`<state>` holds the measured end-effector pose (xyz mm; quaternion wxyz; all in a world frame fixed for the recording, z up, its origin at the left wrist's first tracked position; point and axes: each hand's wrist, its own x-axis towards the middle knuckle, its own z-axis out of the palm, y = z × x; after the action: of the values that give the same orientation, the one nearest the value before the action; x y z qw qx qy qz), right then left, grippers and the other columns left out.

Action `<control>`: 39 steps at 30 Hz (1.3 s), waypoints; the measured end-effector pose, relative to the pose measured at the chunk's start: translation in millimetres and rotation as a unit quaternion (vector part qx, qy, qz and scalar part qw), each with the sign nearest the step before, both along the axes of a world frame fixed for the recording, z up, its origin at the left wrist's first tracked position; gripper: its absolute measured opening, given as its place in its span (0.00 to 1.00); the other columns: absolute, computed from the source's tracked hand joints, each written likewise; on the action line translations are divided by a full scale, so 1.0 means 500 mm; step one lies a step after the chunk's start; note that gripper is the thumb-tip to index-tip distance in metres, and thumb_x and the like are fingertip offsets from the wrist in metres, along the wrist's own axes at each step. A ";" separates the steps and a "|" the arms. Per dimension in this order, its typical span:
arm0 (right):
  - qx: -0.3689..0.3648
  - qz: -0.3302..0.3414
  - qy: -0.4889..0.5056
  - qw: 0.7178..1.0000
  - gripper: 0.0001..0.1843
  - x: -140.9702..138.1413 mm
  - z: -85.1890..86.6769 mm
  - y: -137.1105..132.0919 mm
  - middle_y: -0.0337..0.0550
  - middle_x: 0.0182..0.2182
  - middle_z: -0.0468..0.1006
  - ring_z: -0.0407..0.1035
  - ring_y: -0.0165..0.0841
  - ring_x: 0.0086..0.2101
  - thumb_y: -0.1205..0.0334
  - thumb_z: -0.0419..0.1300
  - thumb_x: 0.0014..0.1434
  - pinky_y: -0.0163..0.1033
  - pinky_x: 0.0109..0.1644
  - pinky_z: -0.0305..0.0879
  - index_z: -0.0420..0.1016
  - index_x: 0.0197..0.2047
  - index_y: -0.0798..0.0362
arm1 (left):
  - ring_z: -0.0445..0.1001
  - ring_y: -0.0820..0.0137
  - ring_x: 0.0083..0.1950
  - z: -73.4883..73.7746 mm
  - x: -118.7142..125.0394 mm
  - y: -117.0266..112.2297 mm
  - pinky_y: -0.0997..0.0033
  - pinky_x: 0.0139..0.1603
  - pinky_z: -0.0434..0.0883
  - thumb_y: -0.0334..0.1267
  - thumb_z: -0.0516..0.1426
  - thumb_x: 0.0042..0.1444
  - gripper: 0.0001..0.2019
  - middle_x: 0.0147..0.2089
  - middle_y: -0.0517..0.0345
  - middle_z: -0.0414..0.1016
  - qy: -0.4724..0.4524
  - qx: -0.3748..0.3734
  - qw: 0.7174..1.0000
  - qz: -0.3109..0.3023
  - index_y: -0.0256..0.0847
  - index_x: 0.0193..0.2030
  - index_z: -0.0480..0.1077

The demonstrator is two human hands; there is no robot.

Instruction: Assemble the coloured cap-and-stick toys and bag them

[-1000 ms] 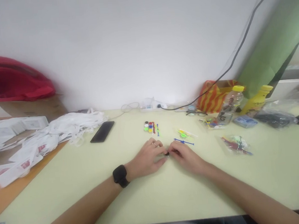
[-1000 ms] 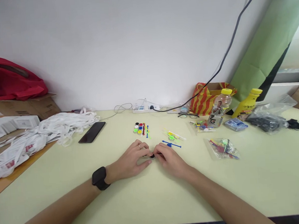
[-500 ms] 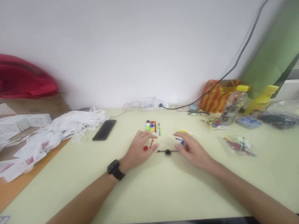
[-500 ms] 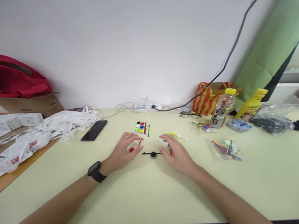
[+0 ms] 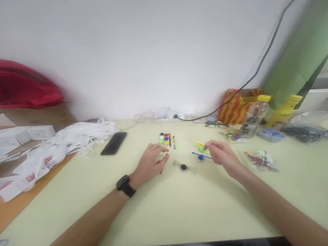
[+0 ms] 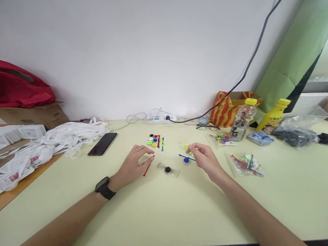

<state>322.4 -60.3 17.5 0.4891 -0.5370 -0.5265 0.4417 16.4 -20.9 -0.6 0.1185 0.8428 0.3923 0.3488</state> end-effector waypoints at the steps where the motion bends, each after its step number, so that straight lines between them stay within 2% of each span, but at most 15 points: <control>1: 0.008 -0.002 -0.037 0.999 0.24 0.001 -0.004 0.002 0.30 0.17 0.54 0.48 0.28 0.19 0.37 0.61 0.62 0.36 0.22 0.44 0.76 0.33 0.51 | 0.70 0.60 0.55 -0.002 -0.001 0.003 0.57 0.58 0.69 0.41 0.58 0.69 0.07 0.52 0.56 0.78 -0.001 0.000 1.000 0.001 0.47 0.50 0.75; 4: 0.075 0.005 -0.171 0.982 0.20 0.010 -0.022 0.011 0.35 0.20 0.64 0.59 0.32 0.22 0.44 0.58 0.66 0.37 0.27 0.53 0.74 0.32 0.50 | 0.71 0.61 0.55 -0.006 -0.003 0.007 0.57 0.58 0.69 0.40 0.58 0.68 0.07 0.51 0.56 0.78 -0.001 -0.002 1.000 -0.002 0.47 0.49 0.75; 6: 0.126 0.011 -0.276 0.953 0.14 0.019 -0.037 0.018 0.39 0.25 0.73 0.65 0.35 0.26 0.52 0.56 0.68 0.39 0.31 0.57 0.74 0.34 0.50 | 0.71 0.61 0.55 -0.006 -0.003 0.007 0.57 0.58 0.69 0.39 0.58 0.68 0.06 0.50 0.57 0.79 0.001 -0.005 1.000 -0.004 0.47 0.49 0.75; 8: 0.160 0.014 -0.358 0.920 0.09 0.027 -0.053 0.023 0.42 0.34 0.80 0.72 0.38 0.33 0.60 0.54 0.68 0.40 0.37 0.60 0.76 0.38 0.49 | 0.71 0.62 0.54 -0.006 -0.002 0.006 0.57 0.58 0.70 0.39 0.58 0.68 0.06 0.49 0.57 0.79 0.004 -0.006 1.000 -0.005 0.46 0.49 0.75; 11: 0.176 0.029 -0.424 0.888 0.12 0.035 -0.070 0.027 0.44 0.44 0.82 0.75 0.40 0.42 0.67 0.52 0.67 0.41 0.41 0.62 0.77 0.44 0.47 | 0.72 0.62 0.54 -0.005 -0.003 0.005 0.57 0.57 0.70 0.39 0.57 0.68 0.06 0.49 0.57 0.79 0.005 -0.007 1.000 -0.004 0.46 0.49 0.75; 15: 0.152 0.033 -0.483 0.862 0.11 0.037 -0.074 0.027 0.44 0.46 0.81 0.76 0.38 0.39 0.67 0.54 0.67 0.40 0.39 0.61 0.78 0.44 0.48 | 0.71 0.61 0.54 -0.005 -0.007 0.009 0.57 0.57 0.70 0.39 0.58 0.68 0.06 0.48 0.57 0.79 0.005 -0.007 1.000 0.006 0.46 0.48 0.75; 24: 0.105 0.052 -0.524 0.844 0.11 0.032 -0.062 0.024 0.40 0.44 0.79 0.74 0.33 0.38 0.67 0.54 0.69 0.37 0.36 0.55 0.77 0.43 0.48 | 0.75 0.63 0.50 -0.009 -0.022 0.030 0.60 0.55 0.71 0.31 0.49 0.68 0.14 0.47 0.55 0.79 -0.009 -0.042 0.999 0.013 0.44 0.46 0.76; 27: 0.105 0.063 -0.522 0.844 0.12 0.030 -0.059 0.024 0.40 0.43 0.79 0.74 0.33 0.39 0.69 0.53 0.68 0.37 0.36 0.54 0.76 0.42 0.48 | 0.76 0.65 0.44 -0.007 -0.023 0.029 0.63 0.49 0.71 0.33 0.50 0.68 0.13 0.47 0.56 0.79 -0.003 -0.063 0.998 0.024 0.44 0.46 0.76; 30: 0.108 0.047 -0.519 0.847 0.09 0.027 -0.055 0.020 0.40 0.41 0.80 0.73 0.34 0.38 0.68 0.52 0.68 0.37 0.36 0.53 0.73 0.40 0.49 | 0.75 0.66 0.41 -0.005 -0.023 0.025 0.64 0.43 0.71 0.36 0.52 0.68 0.11 0.45 0.58 0.79 0.006 -0.081 0.996 0.043 0.45 0.48 0.76; 35: 0.114 -0.009 -0.507 0.854 0.05 0.021 -0.043 0.012 0.39 0.35 0.80 0.71 0.34 0.33 0.65 0.52 0.68 0.37 0.34 0.51 0.68 0.39 0.49 | 0.75 0.65 0.41 -0.001 -0.022 0.022 0.64 0.44 0.69 0.40 0.54 0.67 0.10 0.40 0.58 0.78 0.032 -0.077 0.995 0.047 0.46 0.47 0.77; 39: 0.108 -0.022 -0.502 0.858 0.04 0.014 -0.035 0.006 0.38 0.33 0.79 0.70 0.34 0.32 0.66 0.53 0.66 0.37 0.34 0.50 0.66 0.38 0.49 | 0.74 0.65 0.41 0.006 -0.017 0.017 0.65 0.43 0.68 0.40 0.54 0.68 0.09 0.40 0.58 0.79 0.023 -0.072 0.996 0.043 0.45 0.44 0.76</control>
<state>329.5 -57.5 -0.1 0.2235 -0.6412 -0.7329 0.0416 7.6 -12.2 2.5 0.1548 0.8224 0.4547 0.3048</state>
